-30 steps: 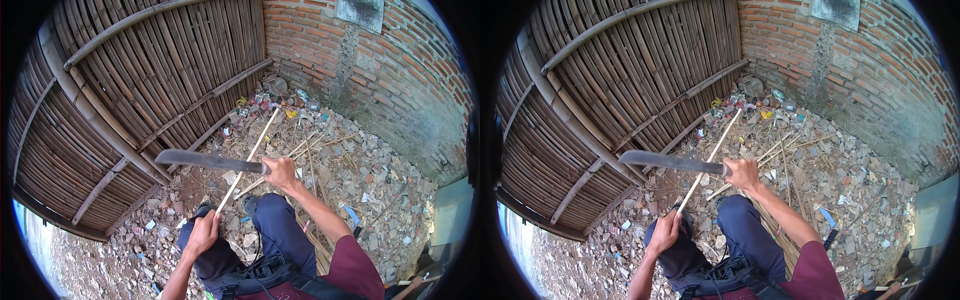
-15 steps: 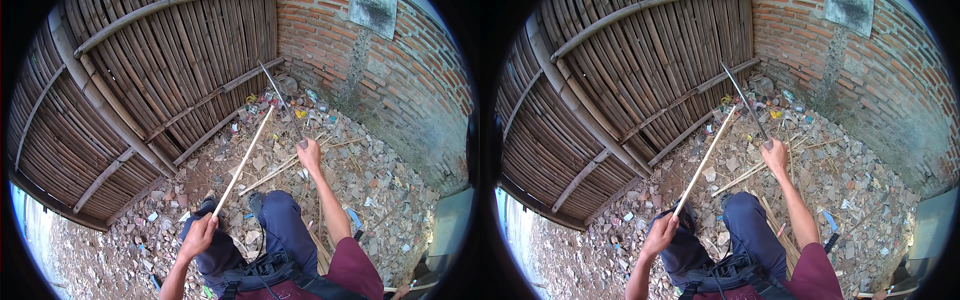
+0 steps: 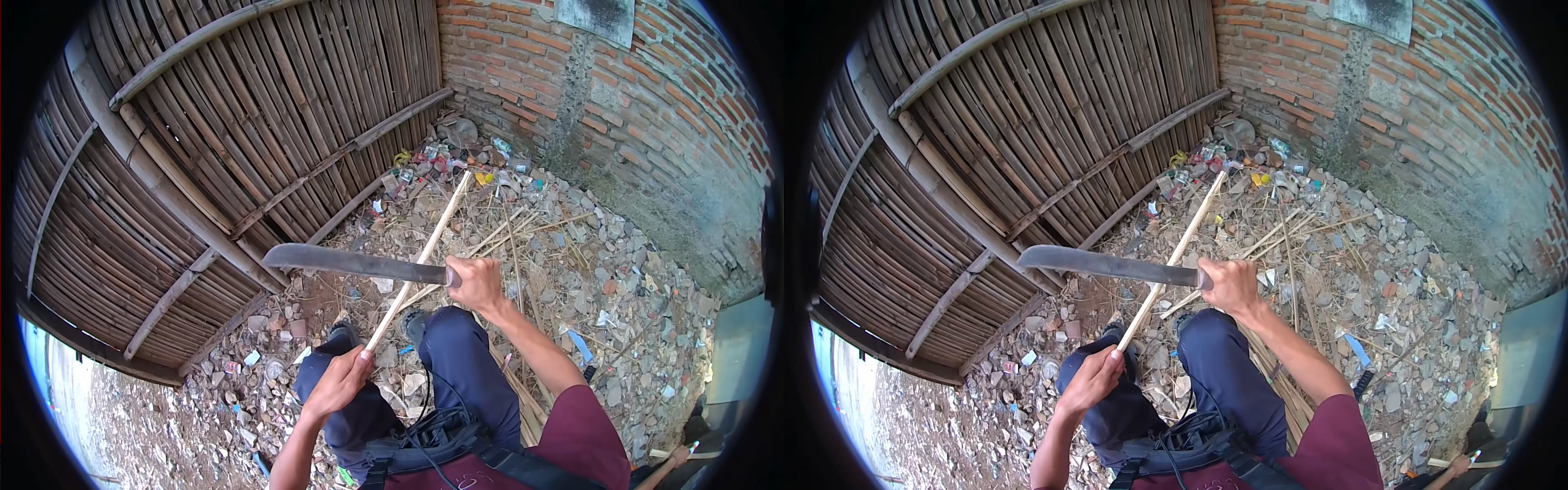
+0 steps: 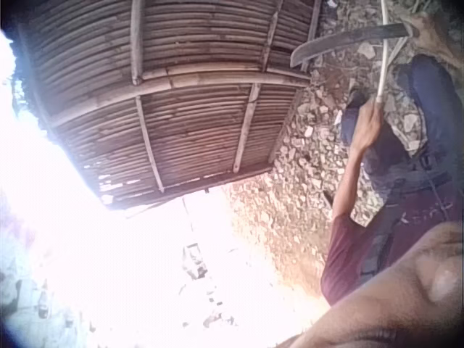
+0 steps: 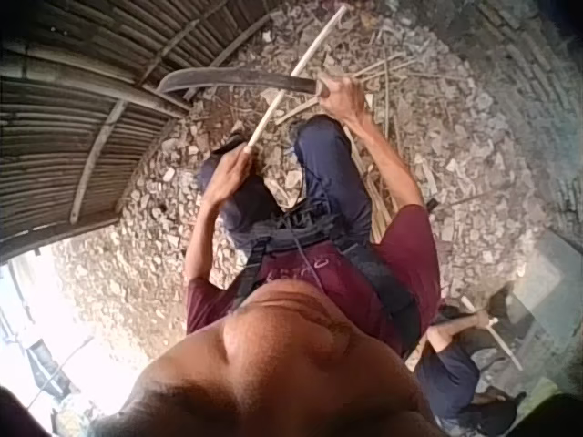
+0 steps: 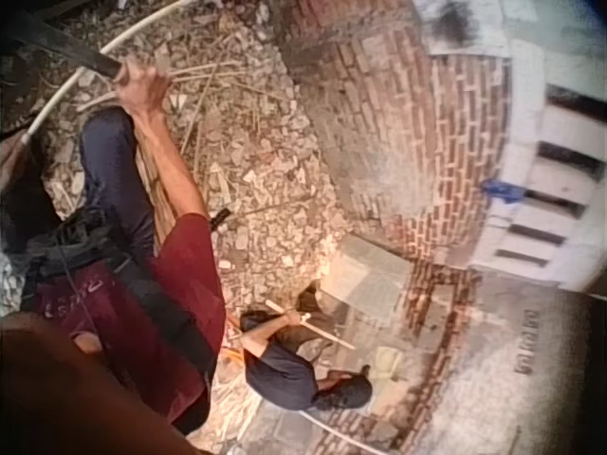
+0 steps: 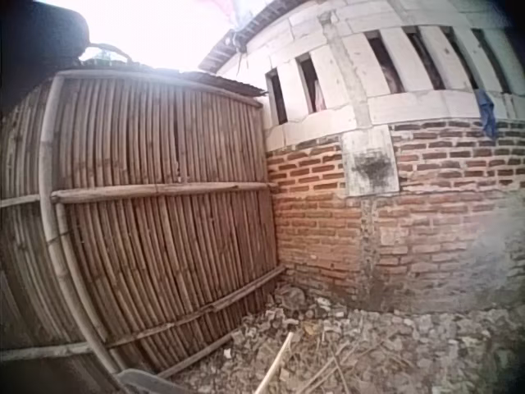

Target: The person shaves a long bamboo strip with a large knife and then uses a smaller knife to further thin and smooth the surface of the strip.

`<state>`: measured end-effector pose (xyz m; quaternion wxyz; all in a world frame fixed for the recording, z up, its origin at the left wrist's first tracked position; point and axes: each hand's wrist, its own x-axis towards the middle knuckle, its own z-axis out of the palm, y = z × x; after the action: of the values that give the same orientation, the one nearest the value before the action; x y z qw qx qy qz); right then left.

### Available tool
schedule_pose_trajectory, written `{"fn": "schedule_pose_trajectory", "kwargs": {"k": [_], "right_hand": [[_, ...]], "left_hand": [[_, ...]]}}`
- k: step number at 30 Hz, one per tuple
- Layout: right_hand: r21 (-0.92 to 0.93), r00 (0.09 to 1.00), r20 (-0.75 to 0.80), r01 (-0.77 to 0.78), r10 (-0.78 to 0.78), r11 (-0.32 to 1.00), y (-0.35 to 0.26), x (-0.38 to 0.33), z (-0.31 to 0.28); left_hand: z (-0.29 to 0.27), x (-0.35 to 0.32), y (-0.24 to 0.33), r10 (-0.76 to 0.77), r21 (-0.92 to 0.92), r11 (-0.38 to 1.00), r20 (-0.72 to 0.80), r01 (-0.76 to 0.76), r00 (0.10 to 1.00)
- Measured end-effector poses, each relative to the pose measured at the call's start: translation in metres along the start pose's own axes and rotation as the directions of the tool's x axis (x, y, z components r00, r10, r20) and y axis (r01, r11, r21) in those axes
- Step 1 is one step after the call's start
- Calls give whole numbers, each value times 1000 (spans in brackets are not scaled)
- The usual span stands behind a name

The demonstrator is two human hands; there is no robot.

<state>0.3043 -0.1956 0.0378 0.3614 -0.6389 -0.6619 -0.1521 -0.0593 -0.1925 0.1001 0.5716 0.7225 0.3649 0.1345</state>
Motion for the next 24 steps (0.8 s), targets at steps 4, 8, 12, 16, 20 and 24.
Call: {"fn": "schedule_pose_trajectory", "kwargs": {"k": [4, 8, 12, 16, 20, 24], "right_hand": [[42, 996, 53, -75, 73, 996, 24, 14, -3], [104, 928, -34, -366, 371, 925, 54, 24, -16], [7, 984, 125, -127, 125, 992, 26, 14, -15], [40, 982, 88, -171, 167, 985, 38, 23, -15], [63, 932, 5, -362, 363, 930, 61, 36, -18], [28, 993, 102, -60, 57, 998, 23, 28, -17]], "left_hand": [[-2, -17, -7, -96, -94, 990, 51, 101, 994], [0, -26, -5, 18, 233, 973, -82, 2, 996], [7, -23, 12, 151, 395, 916, -191, -65, 970], [16, -30, 15, 155, 404, 914, -242, -46, 958], [18, -36, 13, 141, 443, 896, -259, -12, 956], [21, -28, 6, 189, 438, 897, -268, -55, 945]]}}
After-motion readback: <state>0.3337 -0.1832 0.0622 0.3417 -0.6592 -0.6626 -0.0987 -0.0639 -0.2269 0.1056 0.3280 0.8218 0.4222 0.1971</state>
